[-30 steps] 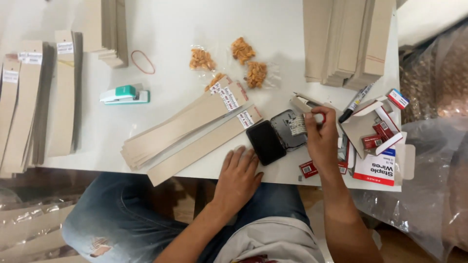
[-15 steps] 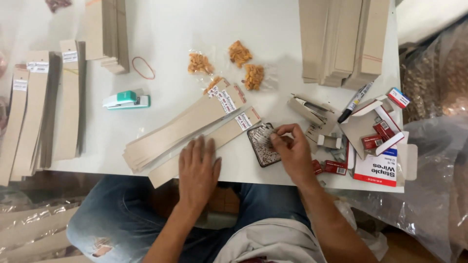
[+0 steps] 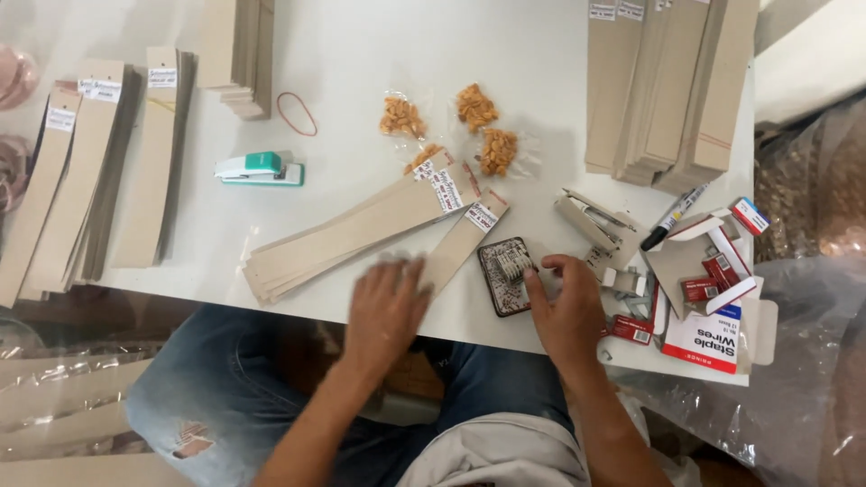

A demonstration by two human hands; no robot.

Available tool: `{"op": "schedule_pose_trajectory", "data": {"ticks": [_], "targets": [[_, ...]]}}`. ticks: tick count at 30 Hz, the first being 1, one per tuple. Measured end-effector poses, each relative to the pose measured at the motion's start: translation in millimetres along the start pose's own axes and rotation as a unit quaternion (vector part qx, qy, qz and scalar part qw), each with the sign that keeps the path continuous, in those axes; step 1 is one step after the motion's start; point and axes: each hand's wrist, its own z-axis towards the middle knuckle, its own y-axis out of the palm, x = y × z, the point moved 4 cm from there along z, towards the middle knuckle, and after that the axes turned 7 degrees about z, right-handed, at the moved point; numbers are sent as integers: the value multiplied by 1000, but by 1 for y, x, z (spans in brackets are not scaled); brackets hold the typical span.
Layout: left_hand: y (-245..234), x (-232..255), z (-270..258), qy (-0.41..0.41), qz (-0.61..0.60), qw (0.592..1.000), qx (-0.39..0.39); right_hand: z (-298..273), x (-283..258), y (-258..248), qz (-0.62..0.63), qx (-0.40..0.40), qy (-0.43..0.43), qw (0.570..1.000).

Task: The person is using a marker to write labels on long cardboard strips and organizing them into stacks on a table.

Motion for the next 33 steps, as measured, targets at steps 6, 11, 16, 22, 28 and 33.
{"op": "schedule_pose_trajectory", "data": {"ticks": [6, 11, 16, 22, 28, 33], "targets": [[-3, -89, 24, -38, 132, 986, -99, -34, -60, 7, 34, 21, -230, 972], [9, -113, 29, -34, 98, 966, -239, -58, -93, 45, 116, -88, -280, 949], [13, -104, 14, -28, 33, 970, -237, -54, -97, 64, 126, -100, -321, 933], [-21, -83, -23, -35, 92, 989, -111, -49, -81, 80, 148, -93, -289, 941], [-47, -85, -51, -90, 149, 973, -153, -48, -85, 81, 146, -89, -282, 944], [-49, -88, -62, -128, 127, 963, -202, -48, -88, 83, 132, -90, -290, 944]]}}
